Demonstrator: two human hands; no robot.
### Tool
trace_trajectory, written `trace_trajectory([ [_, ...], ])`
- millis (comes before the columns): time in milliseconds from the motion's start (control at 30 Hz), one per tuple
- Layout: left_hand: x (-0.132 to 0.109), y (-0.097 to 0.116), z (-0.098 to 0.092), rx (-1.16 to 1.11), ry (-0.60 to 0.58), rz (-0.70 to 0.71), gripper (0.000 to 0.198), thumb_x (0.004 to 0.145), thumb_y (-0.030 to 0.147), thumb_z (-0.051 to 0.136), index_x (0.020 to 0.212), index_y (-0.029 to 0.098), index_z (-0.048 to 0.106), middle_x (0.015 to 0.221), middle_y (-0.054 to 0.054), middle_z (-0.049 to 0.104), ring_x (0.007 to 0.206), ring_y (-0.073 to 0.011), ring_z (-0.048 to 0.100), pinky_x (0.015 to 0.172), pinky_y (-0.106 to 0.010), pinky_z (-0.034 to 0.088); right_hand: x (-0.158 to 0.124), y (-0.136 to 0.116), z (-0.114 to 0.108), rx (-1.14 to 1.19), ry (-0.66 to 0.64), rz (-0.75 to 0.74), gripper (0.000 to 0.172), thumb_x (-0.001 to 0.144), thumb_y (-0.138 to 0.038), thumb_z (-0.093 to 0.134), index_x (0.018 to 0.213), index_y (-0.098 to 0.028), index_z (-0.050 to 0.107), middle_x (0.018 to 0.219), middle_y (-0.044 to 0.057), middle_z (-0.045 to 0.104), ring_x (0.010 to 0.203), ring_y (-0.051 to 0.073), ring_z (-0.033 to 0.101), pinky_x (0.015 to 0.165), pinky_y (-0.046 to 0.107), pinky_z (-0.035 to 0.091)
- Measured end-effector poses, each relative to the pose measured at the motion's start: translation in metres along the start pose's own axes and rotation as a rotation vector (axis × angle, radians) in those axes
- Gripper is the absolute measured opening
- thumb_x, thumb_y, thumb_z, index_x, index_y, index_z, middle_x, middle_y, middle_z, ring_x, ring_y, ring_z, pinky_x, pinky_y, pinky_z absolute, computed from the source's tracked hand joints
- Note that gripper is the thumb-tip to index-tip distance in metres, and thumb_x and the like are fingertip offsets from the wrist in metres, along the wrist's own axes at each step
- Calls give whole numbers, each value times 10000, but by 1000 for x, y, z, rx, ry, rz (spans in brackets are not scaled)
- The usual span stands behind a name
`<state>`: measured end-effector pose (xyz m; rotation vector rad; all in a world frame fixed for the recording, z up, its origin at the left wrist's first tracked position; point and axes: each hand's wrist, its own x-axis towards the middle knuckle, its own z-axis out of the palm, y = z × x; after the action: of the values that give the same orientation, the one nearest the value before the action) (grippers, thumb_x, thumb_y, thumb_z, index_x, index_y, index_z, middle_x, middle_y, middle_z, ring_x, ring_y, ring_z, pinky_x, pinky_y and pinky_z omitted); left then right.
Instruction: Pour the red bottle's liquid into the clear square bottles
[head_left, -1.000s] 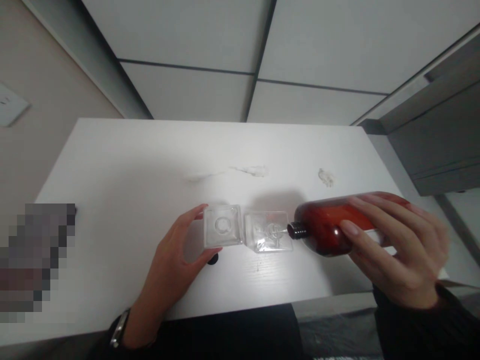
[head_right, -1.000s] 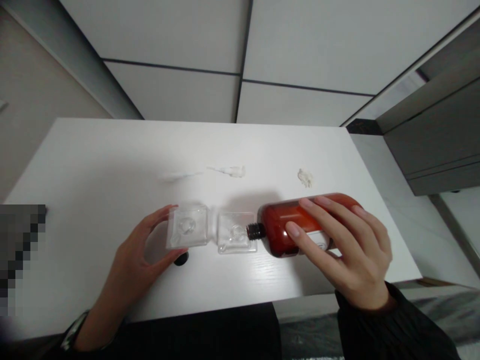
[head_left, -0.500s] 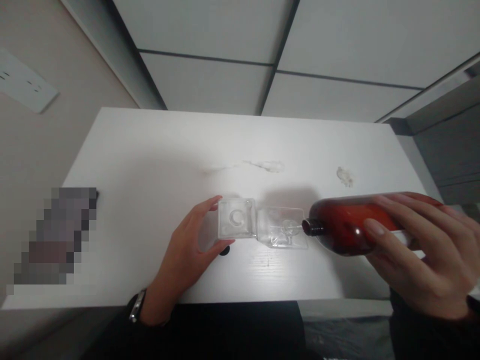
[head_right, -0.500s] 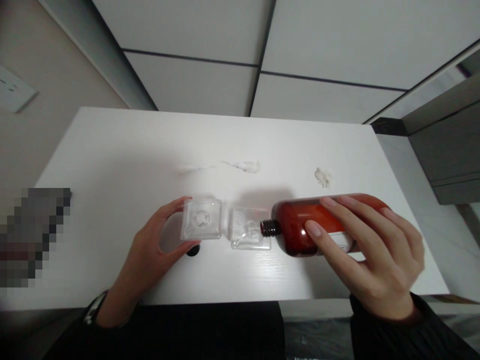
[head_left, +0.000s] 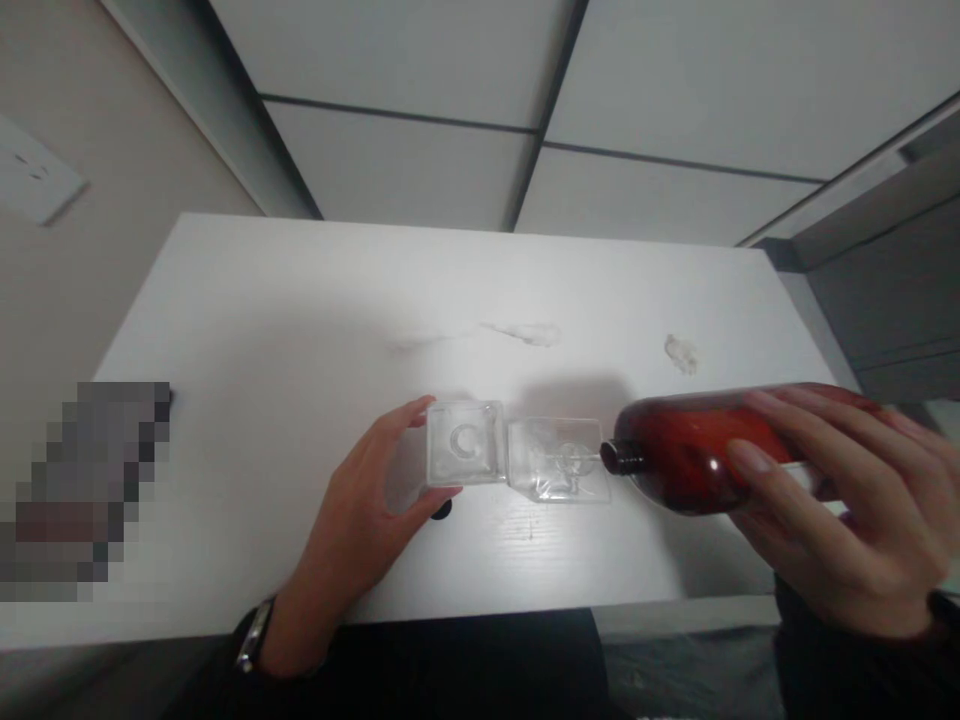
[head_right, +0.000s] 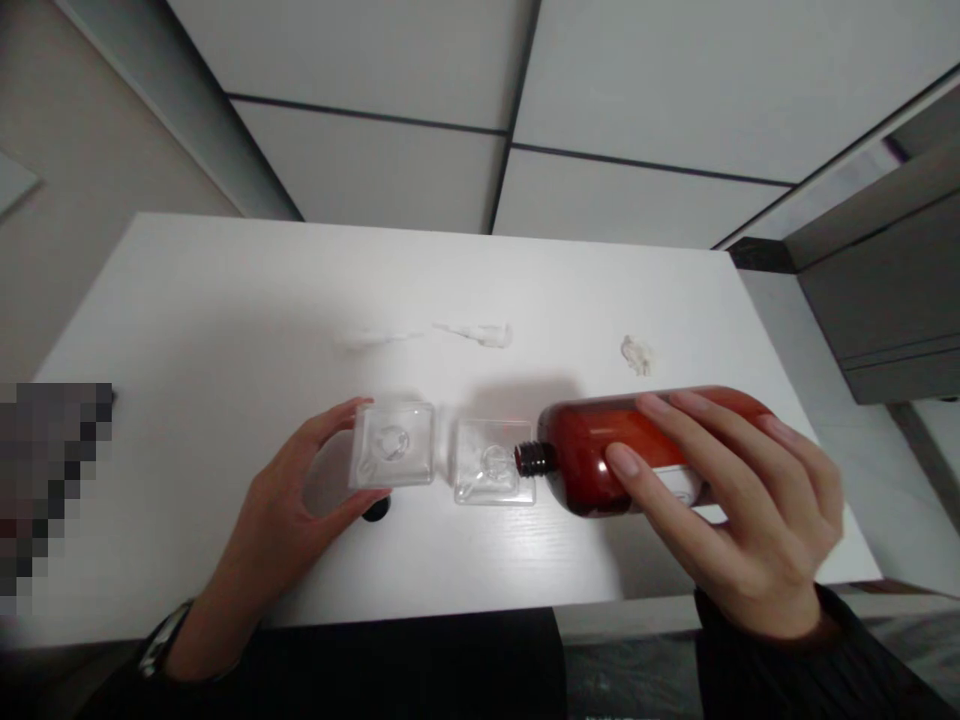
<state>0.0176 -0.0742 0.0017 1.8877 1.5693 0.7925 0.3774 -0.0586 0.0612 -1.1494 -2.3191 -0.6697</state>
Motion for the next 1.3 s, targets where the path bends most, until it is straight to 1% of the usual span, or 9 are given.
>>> trace_trajectory([
  [100, -1, -1, 1, 8, 11, -3, 668, 917, 385, 757, 1526, 330, 488, 1486, -68, 684, 1328, -314, 700, 1131, -510, 592, 1, 0, 0, -3, 10, -25, 866, 929, -24, 706, 1632, -438, 416, 1577, 6, 603, 1337, 295, 681, 1174, 463, 489],
  [200, -3, -5, 4, 31, 42, 7, 646, 923, 388, 736, 1517, 368, 484, 1480, -55, 691, 1329, -327, 702, 1111, -536, 608, 1, 0, 0, 29, 14, -23, 816, 947, -19, 680, 1624, -410, 444, 1555, 26, 626, 1340, 292, 676, 1171, 451, 483],
  [333, -4, -10, 7, 60, 59, -7, 614, 920, 401, 713, 1493, 396, 495, 1456, -50, 710, 1299, -352, 721, 1055, -563, 642, 0, 0, 2, 58, 15, -4, 763, 973, -32, 656, 1605, -419, 476, 1516, 37, 657, 1300, 284, 695, 1139, 444, 490],
  [433, -4, -10, 7, 57, 61, -9, 620, 906, 403, 729, 1484, 387, 506, 1452, -53, 714, 1295, -357, 723, 1058, -560, 642, 1, -1, 3, 51, 20, -11, 734, 971, -47, 686, 1574, -429, 513, 1529, 30, 647, 1310, 262, 691, 1147, 418, 480],
  [533, -3, -9, 6, 41, 62, -14, 615, 898, 390, 744, 1473, 368, 527, 1458, -58, 710, 1318, -355, 709, 1096, -566, 619, 2, -1, 3, 52, 33, -16, 789, 950, -24, 709, 1597, -414, 482, 1564, 29, 619, 1376, 249, 649, 1186, 401, 457],
  [633, -3, -9, 7, 32, 63, -13, 640, 895, 381, 748, 1491, 371, 514, 1461, -61, 706, 1322, -356, 706, 1085, -573, 624, 3, 0, 2, 50, 23, -34, 838, 926, 4, 721, 1614, -393, 455, 1612, 23, 566, 1437, 250, 601, 1220, 396, 437],
  [967, -1, -4, 3, 21, 33, 15, 658, 915, 396, 755, 1513, 385, 481, 1469, -55, 696, 1326, -340, 702, 1104, -558, 613, 2, 1, -2, 36, -8, -50, 884, 912, 65, 662, 1634, -387, 427, 1662, -24, 481, 1474, 278, 566, 1245, 451, 417],
  [1167, -2, -4, 3, 23, 34, 20, 662, 913, 390, 758, 1519, 367, 495, 1482, -59, 687, 1341, -342, 691, 1106, -556, 613, 1, -1, 0, 22, 15, -38, 834, 940, 4, 676, 1625, -408, 438, 1630, -40, 516, 1420, 293, 618, 1219, 489, 441],
  [1300, -2, -5, 5, 7, 45, 22, 680, 913, 393, 760, 1535, 360, 489, 1461, -65, 699, 1333, -336, 696, 1115, -556, 607, 0, -1, 2, 7, 38, -17, 821, 945, -57, 708, 1618, -447, 442, 1573, -13, 599, 1351, 311, 672, 1168, 493, 483],
])
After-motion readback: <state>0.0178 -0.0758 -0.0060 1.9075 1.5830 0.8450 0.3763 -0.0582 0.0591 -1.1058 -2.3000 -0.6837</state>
